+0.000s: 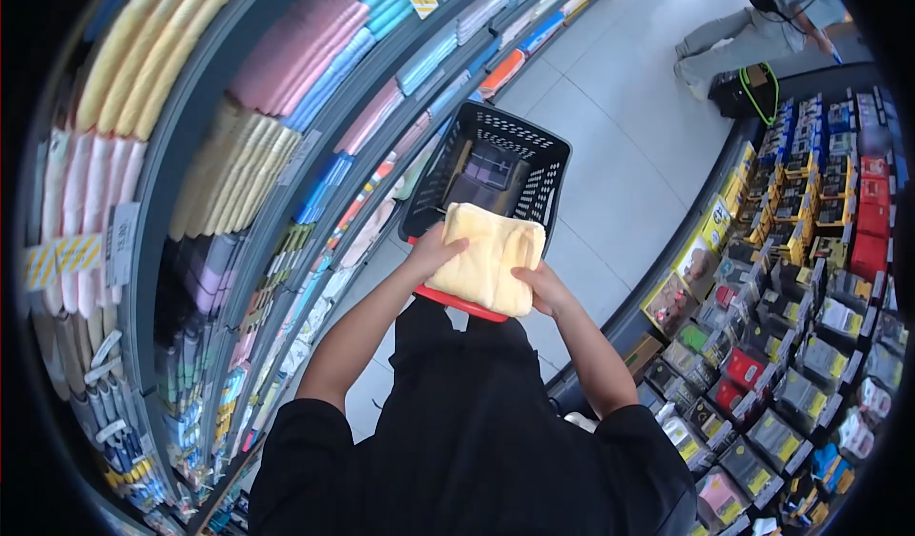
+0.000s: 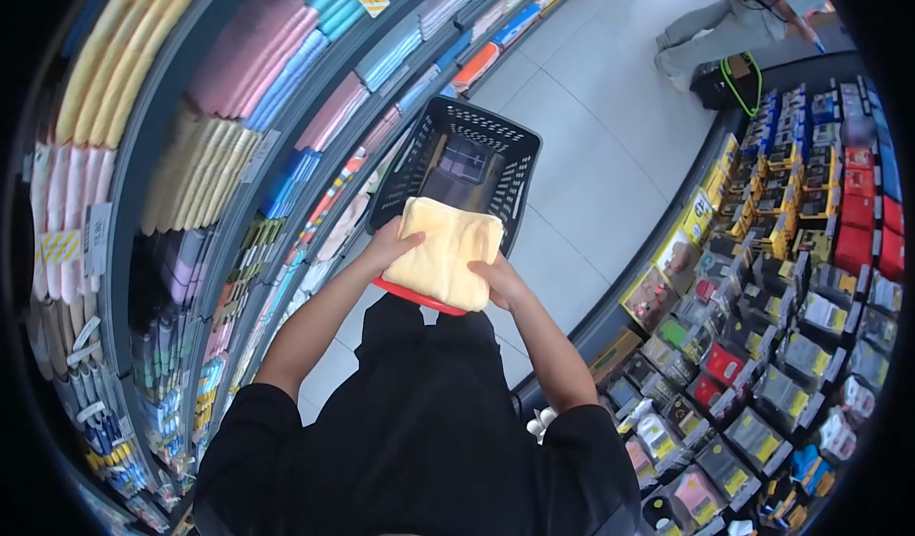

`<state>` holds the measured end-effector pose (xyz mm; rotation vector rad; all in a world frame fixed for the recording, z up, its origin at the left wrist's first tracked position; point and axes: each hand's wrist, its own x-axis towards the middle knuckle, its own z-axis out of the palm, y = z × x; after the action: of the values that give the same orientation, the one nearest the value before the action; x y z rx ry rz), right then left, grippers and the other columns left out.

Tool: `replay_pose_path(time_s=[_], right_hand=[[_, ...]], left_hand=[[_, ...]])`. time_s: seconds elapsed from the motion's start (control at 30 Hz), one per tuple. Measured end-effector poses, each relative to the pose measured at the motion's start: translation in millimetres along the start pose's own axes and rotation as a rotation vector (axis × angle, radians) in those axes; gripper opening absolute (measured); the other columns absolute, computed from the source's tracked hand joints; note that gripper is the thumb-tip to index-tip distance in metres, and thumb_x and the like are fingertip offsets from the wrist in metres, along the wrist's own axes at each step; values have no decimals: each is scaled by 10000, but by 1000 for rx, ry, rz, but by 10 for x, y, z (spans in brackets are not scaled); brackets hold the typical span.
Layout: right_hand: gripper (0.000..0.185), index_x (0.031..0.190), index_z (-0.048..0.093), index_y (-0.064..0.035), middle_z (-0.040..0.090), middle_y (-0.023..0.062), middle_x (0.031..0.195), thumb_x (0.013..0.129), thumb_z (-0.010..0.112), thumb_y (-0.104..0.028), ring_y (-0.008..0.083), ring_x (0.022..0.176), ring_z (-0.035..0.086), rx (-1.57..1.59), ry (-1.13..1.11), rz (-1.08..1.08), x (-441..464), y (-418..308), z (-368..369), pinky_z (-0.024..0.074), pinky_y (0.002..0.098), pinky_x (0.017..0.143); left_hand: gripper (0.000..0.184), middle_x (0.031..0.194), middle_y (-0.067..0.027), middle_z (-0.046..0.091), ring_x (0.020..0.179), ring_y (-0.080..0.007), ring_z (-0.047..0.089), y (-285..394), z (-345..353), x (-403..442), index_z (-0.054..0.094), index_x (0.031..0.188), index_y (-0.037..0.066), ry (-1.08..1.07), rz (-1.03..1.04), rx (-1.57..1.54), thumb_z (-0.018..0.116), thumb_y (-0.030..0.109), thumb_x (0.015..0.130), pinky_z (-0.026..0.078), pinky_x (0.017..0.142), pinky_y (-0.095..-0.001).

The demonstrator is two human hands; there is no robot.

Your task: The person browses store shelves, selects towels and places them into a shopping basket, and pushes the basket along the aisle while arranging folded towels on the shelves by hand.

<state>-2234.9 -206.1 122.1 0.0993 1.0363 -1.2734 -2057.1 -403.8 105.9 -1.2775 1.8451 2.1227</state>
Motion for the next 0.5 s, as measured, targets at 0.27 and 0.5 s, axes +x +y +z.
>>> replay_pose_path(time_s=[0.27, 0.5], right_hand=[[596, 1382, 421, -29, 593, 131, 1243, 806, 488, 107, 269, 1102, 623, -145, 337, -136, 852, 18, -511, 539, 385, 922], [529, 1350, 462, -40, 606, 134, 1221, 837, 526, 71, 271, 1077, 626, -190, 360, -100, 1508, -117, -714, 543, 396, 898]], left_hand=[[495, 1172, -142, 638, 1043, -207, 659, -198, 168, 892, 495, 1261, -39, -138, -280, -346, 729, 154, 870, 535, 893, -356], [631, 1169, -162, 647, 1052, -239, 656, -714, 74, 1439, 511, 1247, -44, 50, -223, -219, 837, 157, 745, 527, 902, -366]])
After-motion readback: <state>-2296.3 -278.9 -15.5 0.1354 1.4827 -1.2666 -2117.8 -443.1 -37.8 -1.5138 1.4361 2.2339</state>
